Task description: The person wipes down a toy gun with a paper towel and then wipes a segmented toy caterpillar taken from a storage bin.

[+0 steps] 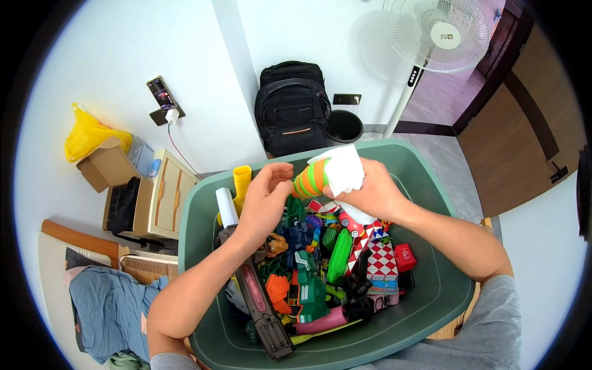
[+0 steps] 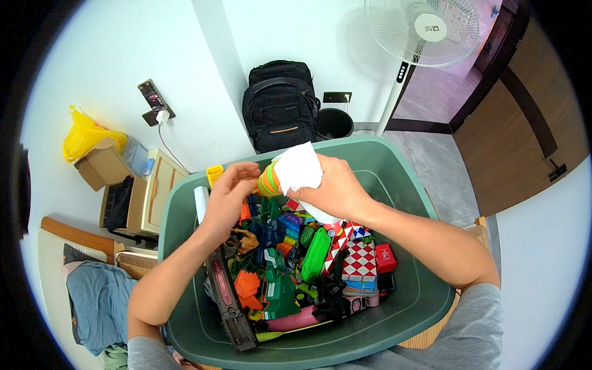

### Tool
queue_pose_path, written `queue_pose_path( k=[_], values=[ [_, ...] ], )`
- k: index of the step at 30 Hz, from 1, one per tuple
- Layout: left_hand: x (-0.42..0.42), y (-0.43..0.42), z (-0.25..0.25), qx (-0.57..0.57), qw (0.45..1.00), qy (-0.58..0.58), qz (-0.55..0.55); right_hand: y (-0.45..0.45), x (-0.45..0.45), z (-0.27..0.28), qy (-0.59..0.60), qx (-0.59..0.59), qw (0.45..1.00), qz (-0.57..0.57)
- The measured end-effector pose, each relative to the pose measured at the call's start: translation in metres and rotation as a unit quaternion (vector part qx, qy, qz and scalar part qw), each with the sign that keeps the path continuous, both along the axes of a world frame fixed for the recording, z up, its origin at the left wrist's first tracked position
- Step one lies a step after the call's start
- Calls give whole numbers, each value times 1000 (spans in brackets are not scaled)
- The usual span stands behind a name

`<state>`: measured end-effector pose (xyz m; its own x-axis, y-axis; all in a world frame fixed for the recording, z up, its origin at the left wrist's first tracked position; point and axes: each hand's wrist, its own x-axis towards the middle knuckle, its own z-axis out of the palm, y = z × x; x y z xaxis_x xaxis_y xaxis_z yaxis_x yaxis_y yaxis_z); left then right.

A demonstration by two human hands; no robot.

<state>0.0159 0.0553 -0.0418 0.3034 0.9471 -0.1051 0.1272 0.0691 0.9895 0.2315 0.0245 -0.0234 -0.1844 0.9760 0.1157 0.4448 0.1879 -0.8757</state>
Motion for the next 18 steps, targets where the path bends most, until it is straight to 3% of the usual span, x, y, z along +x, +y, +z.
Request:
queue_pose_path(
  k=[1, 5, 18],
  values=[
    [0, -1, -2, 65, 997, 21, -28, -1, -1, 2, -6, -7, 1000, 14],
    [0, -5, 4, 117, 982, 12, -149, -5, -4, -1, 10, 6, 999, 47],
    [9, -19, 13, 227, 955, 123, -148, -5, -3, -4, 65, -9, 997, 40]
  ],
)
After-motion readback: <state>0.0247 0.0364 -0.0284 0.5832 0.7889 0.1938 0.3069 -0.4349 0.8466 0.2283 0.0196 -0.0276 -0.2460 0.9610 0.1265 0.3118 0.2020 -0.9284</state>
